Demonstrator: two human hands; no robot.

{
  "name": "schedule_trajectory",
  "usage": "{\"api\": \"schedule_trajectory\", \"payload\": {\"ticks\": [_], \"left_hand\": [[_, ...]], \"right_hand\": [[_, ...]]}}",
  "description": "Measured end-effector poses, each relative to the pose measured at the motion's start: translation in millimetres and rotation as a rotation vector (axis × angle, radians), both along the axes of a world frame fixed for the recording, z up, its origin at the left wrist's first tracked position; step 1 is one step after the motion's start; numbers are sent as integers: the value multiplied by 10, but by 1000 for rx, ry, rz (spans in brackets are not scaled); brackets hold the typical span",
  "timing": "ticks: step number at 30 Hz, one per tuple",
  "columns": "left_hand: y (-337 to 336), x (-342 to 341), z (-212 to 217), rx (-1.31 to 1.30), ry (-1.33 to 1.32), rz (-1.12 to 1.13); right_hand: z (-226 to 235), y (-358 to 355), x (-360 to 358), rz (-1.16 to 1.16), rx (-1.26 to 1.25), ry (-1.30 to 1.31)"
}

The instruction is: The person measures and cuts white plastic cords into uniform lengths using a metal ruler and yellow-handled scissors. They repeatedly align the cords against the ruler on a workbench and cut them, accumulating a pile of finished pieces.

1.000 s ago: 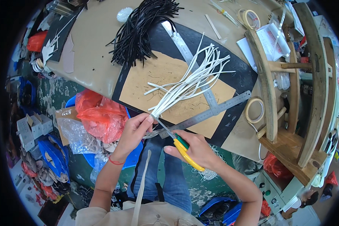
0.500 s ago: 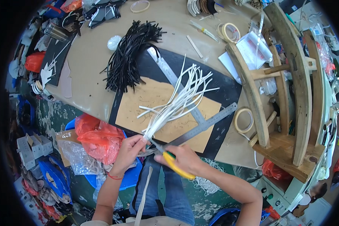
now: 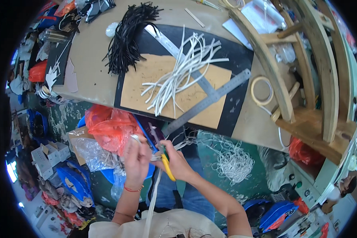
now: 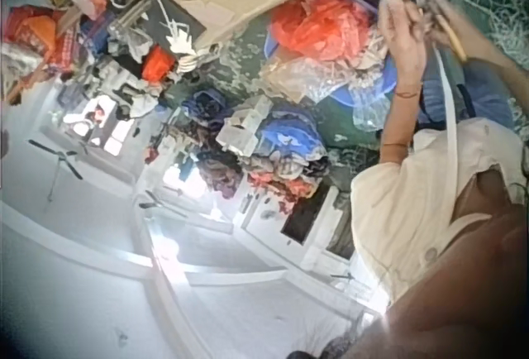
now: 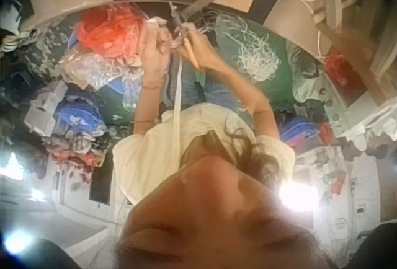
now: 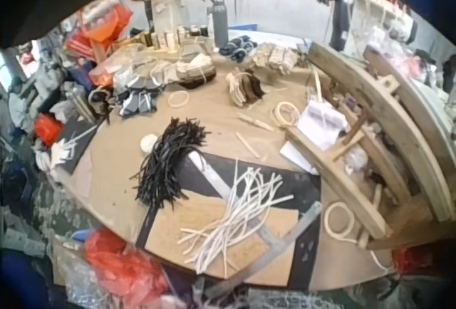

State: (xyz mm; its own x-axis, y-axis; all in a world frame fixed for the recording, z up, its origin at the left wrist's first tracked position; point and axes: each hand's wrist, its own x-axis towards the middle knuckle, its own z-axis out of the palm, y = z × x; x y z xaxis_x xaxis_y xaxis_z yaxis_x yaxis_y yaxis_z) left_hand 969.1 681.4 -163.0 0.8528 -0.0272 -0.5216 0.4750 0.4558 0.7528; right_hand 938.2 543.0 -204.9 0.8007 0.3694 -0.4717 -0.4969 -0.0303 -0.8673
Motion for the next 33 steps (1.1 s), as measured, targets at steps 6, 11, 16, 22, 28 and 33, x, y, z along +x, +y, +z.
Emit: {"api": "schedule_trajectory", "payload": {"ticks": [6, 11, 16, 22, 28, 33], "left_hand": [[1101, 265, 525, -216, -321, 446], [2526, 289, 622, -148, -566, 398], [2600, 258, 439, -22, -366, 430], [578, -35, 66, 270, 203, -11], [-479, -336, -208, 238, -22, -797], [-684, -320, -89, 284, -91, -849]], "right_hand": [[-1115, -726, -1102, 13, -747, -251], [-1425, -2423, -2504, 188, -1371, 322], [-991, -3340, -3507, 26, -1619, 518], [-979, -3103, -3447, 5, -1478, 583], [-310, -1606, -1694, -599, -583, 328], [251, -1186, -681, -475, -77, 154]]}}
